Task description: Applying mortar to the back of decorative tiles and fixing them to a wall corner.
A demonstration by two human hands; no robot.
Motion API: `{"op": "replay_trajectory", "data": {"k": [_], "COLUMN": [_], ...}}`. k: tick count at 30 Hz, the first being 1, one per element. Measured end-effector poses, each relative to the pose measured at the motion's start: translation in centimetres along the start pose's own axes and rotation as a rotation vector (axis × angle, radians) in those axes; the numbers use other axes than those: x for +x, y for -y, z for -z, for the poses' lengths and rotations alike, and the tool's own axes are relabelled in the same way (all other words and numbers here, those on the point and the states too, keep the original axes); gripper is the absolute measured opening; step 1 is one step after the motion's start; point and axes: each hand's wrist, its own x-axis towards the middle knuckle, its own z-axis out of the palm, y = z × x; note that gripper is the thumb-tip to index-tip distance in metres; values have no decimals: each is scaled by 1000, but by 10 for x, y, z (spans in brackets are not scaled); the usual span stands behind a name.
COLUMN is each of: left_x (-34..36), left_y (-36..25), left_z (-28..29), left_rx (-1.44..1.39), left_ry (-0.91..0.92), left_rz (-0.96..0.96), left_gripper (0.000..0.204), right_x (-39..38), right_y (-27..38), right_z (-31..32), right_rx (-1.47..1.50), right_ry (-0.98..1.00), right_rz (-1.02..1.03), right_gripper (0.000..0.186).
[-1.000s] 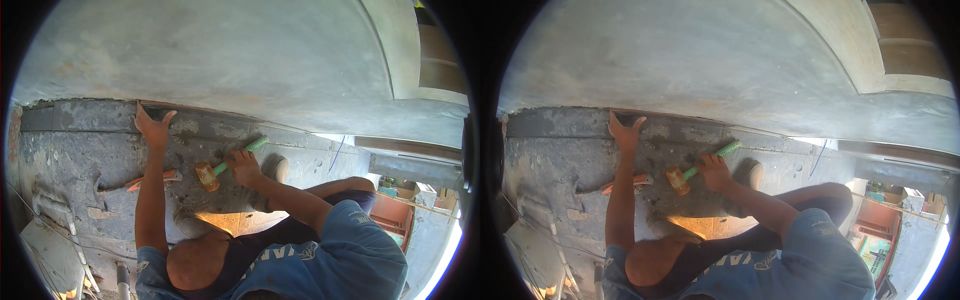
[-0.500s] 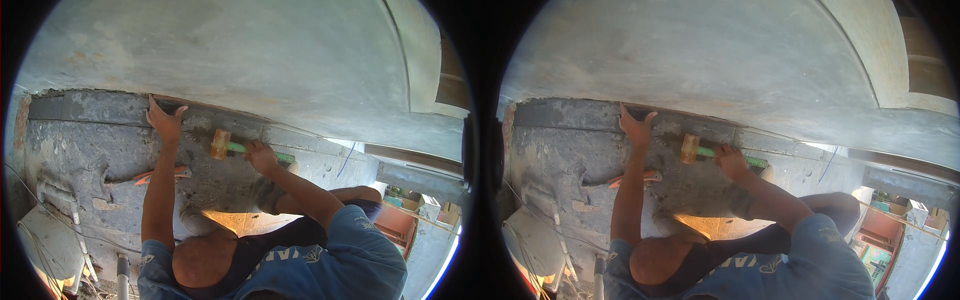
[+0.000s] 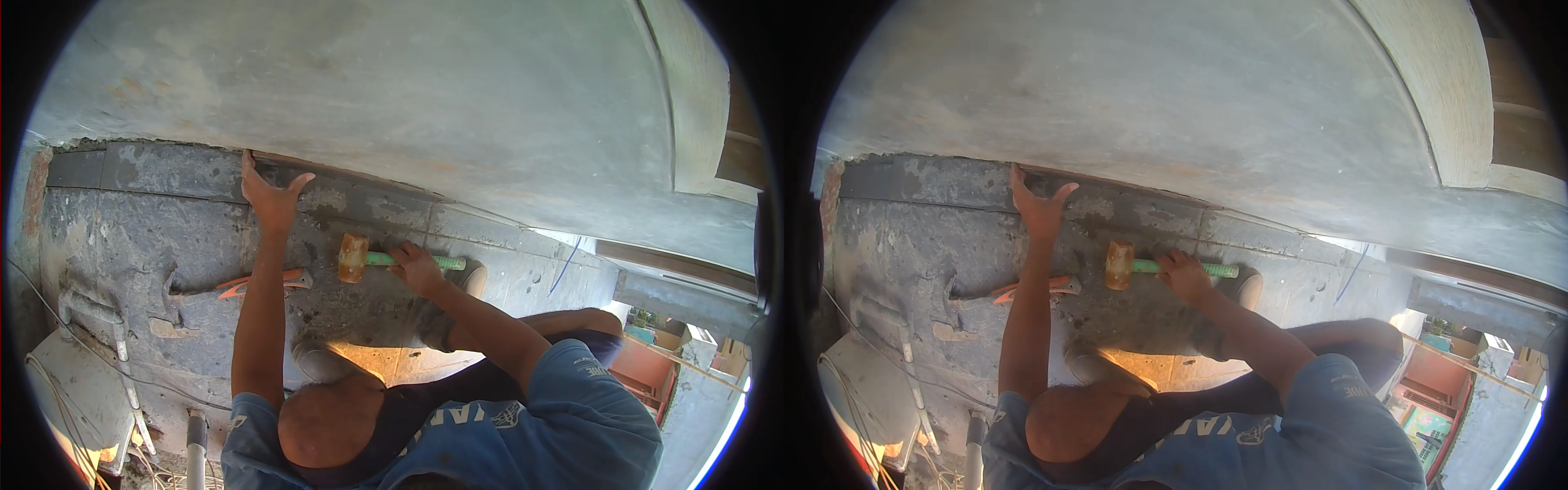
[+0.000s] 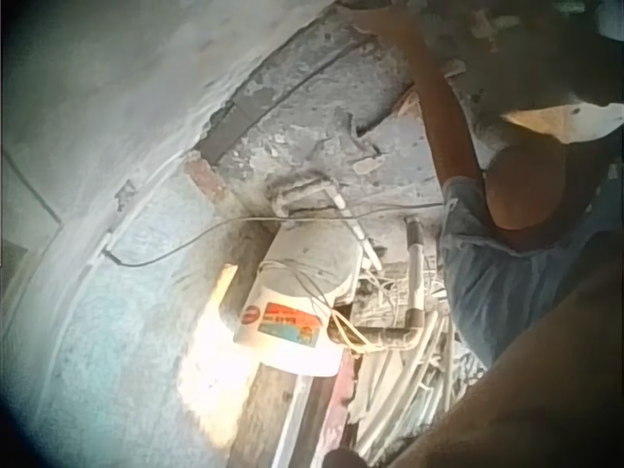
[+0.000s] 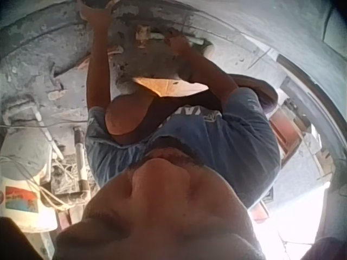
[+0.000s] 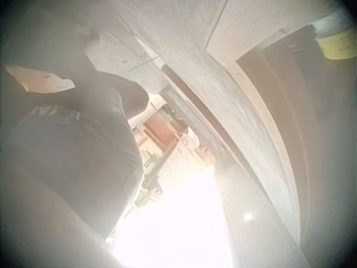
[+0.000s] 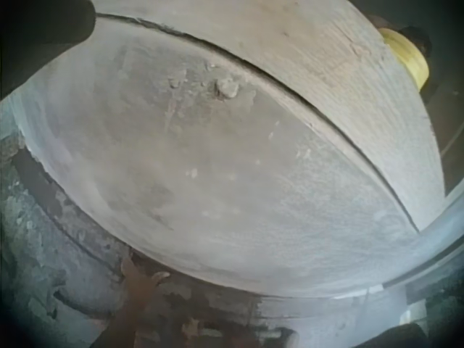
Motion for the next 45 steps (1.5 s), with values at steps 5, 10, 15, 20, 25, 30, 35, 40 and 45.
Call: {"op": "replay_trajectory", "data": {"k": [5, 10, 15, 20, 25, 30, 35, 40, 45], "left_x": [1, 3, 8, 10, 9, 10, 17, 21, 21], "left_y": [-3, -7, -7, -4, -6, -6, 1, 2, 7], "left_z": [-3, -3, -5, -5, -1, 1, 16, 19, 30], "left_rx": [-82, -352, -369, -375, -374, -358, -414, -445, -467], "left_ry": [-4, 51, 65, 66, 71, 88, 59, 78, 81], "left_rz": [0, 215, 280, 287, 331, 303, 306, 296, 289], "left_gripper": [120, 119, 119, 119, 118, 116, 112, 105, 98], "right_x": [12, 18, 27, 41, 44, 41, 14, 7, 17], "right_y": [3, -7, -15, -16, -15, -15, 1, 11, 36], "right_z": [12, 15, 26, 25, 30, 29, 20, 3, 20], "right_rx": [53, 162, 88, 148, 126, 160, 182, 160, 254], "right_ry": [-49, -118, -10, -58, -28, -28, 25, -70, -294], "right_rz": [-75, -151, -90, -182, -198, -185, -84, -34, -231], "right_gripper": [40, 39, 40, 40, 39, 39, 38, 39, 55]}}
